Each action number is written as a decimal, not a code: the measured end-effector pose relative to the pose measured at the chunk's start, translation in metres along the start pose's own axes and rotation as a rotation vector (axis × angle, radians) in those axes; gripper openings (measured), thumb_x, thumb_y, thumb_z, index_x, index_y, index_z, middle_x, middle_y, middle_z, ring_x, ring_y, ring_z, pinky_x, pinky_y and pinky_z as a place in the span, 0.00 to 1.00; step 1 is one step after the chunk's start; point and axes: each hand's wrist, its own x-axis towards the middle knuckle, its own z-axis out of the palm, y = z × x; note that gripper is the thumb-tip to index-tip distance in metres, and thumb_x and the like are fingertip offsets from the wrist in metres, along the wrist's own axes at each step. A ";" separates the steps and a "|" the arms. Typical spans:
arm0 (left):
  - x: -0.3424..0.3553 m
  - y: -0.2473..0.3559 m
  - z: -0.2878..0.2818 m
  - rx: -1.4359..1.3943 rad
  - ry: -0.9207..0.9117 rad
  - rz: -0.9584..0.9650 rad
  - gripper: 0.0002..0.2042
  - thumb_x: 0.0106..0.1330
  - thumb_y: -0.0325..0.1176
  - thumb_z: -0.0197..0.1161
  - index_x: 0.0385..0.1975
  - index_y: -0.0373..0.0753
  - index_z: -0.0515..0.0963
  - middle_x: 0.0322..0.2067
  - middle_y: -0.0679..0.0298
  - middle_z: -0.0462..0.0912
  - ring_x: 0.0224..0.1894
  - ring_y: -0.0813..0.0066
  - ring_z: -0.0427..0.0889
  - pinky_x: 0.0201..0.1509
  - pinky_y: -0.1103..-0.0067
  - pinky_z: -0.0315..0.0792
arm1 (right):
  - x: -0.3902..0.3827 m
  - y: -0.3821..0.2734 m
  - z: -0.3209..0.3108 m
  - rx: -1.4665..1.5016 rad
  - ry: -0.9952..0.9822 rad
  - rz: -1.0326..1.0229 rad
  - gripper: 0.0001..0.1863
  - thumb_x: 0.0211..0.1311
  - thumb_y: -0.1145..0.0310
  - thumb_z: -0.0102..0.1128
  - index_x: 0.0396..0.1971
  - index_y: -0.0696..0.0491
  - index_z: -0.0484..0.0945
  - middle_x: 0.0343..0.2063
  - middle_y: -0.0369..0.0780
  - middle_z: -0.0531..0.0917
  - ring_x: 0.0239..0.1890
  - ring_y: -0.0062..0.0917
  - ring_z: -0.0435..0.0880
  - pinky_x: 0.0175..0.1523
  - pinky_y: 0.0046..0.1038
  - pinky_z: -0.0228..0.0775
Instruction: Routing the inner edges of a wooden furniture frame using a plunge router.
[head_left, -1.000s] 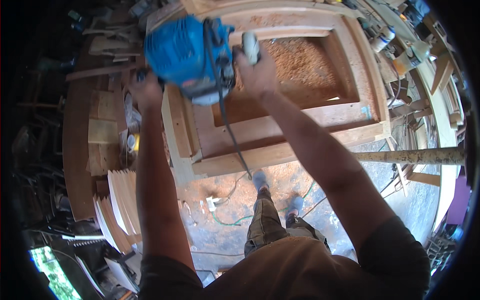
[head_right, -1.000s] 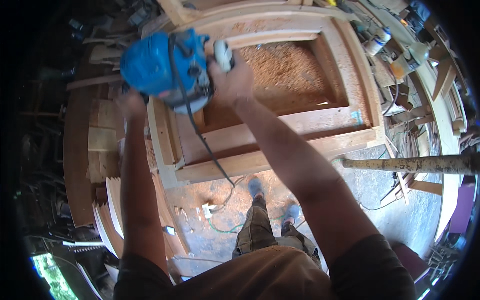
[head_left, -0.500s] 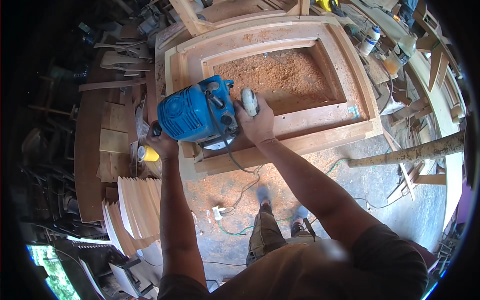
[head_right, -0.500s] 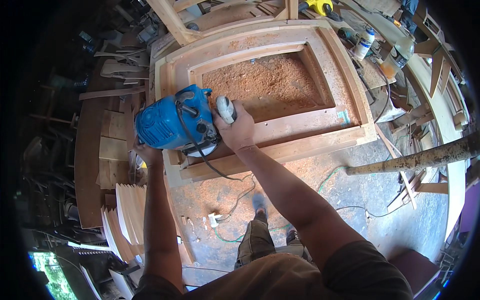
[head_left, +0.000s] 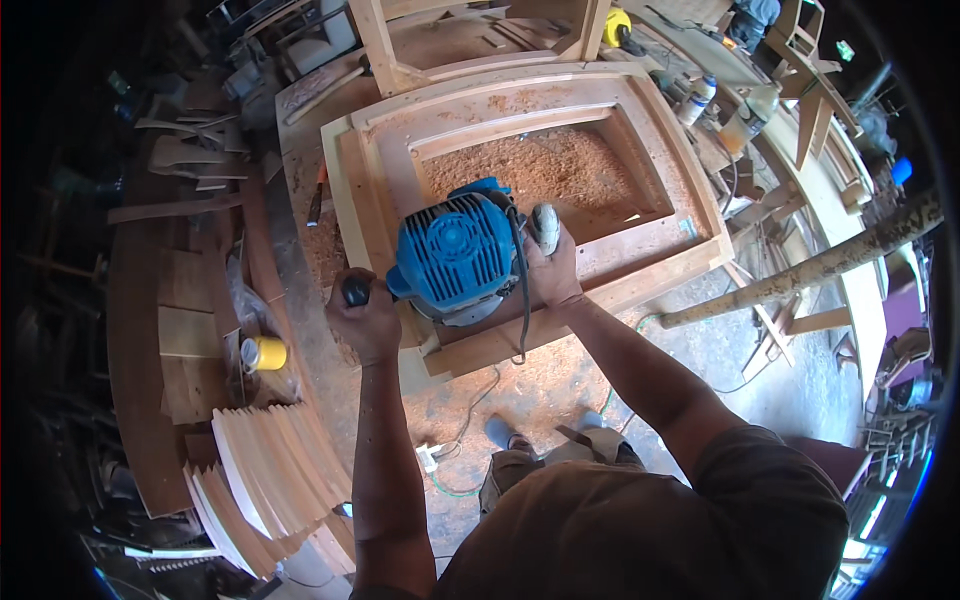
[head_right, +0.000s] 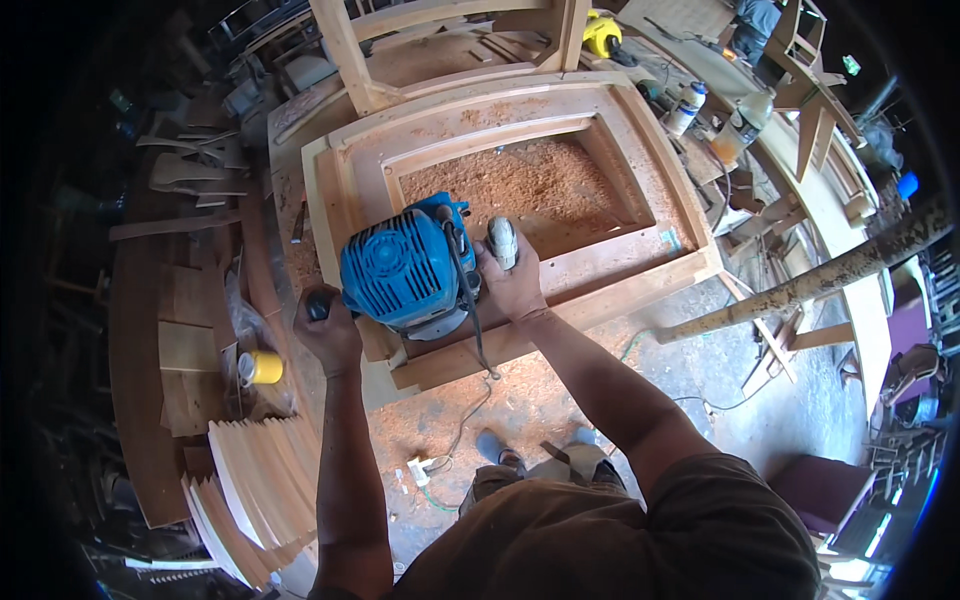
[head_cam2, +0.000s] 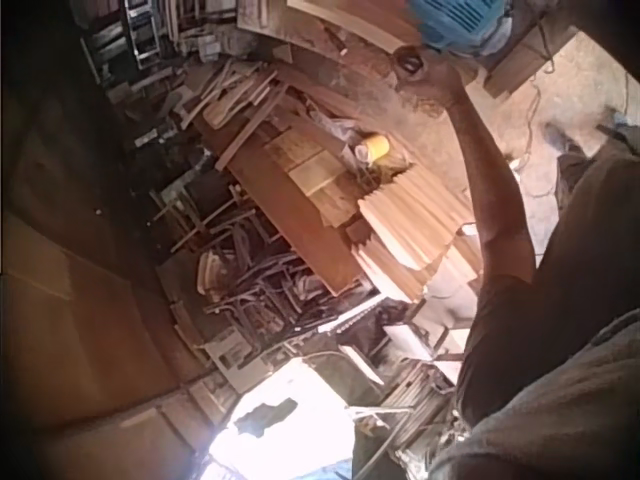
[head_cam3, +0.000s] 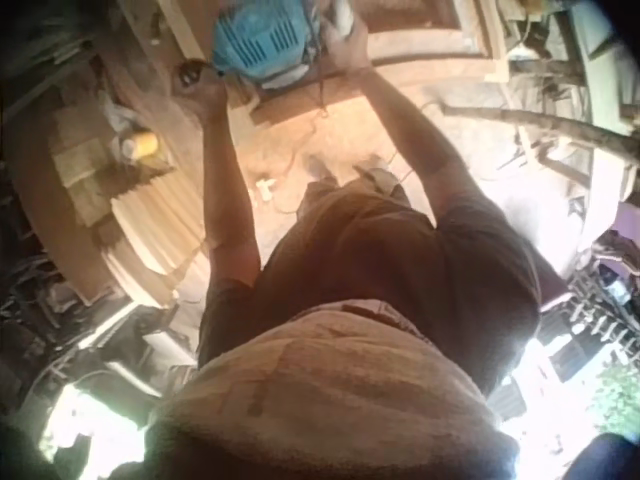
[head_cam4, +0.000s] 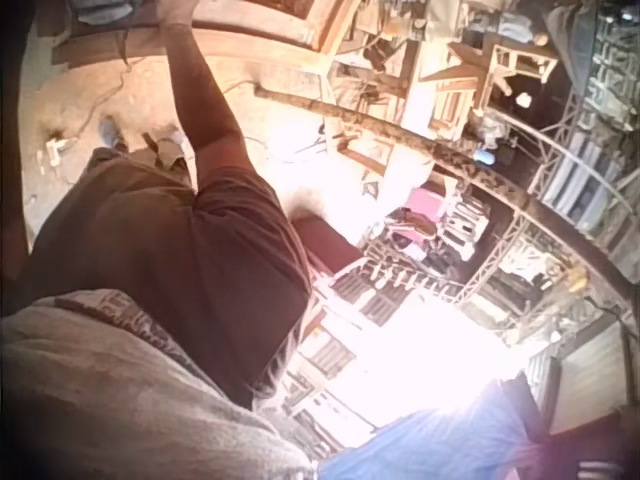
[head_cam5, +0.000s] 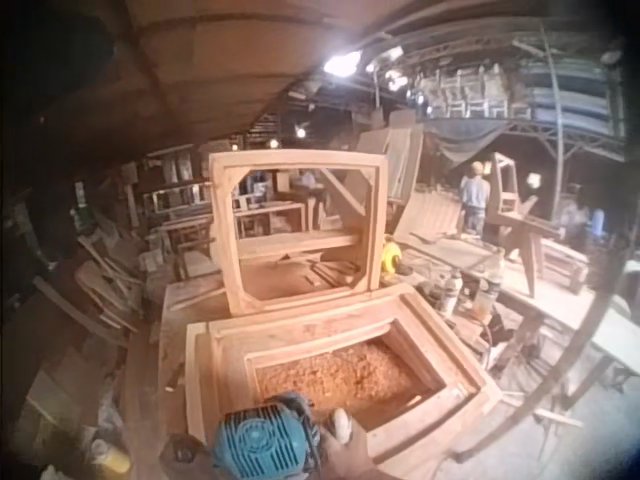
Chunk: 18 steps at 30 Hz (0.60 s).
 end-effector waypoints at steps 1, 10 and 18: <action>0.002 0.001 0.000 0.007 -0.003 -0.006 0.02 0.48 0.23 0.57 0.22 0.38 0.75 0.18 0.68 0.74 0.20 0.78 0.63 0.27 0.81 0.62 | 0.001 -0.003 0.002 0.020 -0.007 0.010 0.09 0.58 0.71 0.65 0.34 0.56 0.76 0.26 0.36 0.78 0.26 0.20 0.73 0.33 0.23 0.69; 0.010 -0.002 0.008 0.030 0.063 -0.002 0.05 0.48 0.22 0.57 0.24 0.38 0.76 0.18 0.67 0.75 0.19 0.76 0.65 0.27 0.80 0.64 | 0.035 0.010 -0.001 -0.037 -0.141 0.000 0.09 0.59 0.70 0.64 0.35 0.57 0.75 0.25 0.36 0.77 0.26 0.19 0.72 0.34 0.22 0.69; 0.059 -0.007 0.055 0.070 0.250 -0.045 0.04 0.49 0.23 0.60 0.25 0.36 0.76 0.19 0.65 0.77 0.21 0.74 0.69 0.28 0.78 0.68 | 0.139 0.019 0.032 -0.227 -0.103 -0.341 0.16 0.54 0.65 0.66 0.38 0.61 0.79 0.31 0.44 0.80 0.30 0.32 0.78 0.38 0.31 0.72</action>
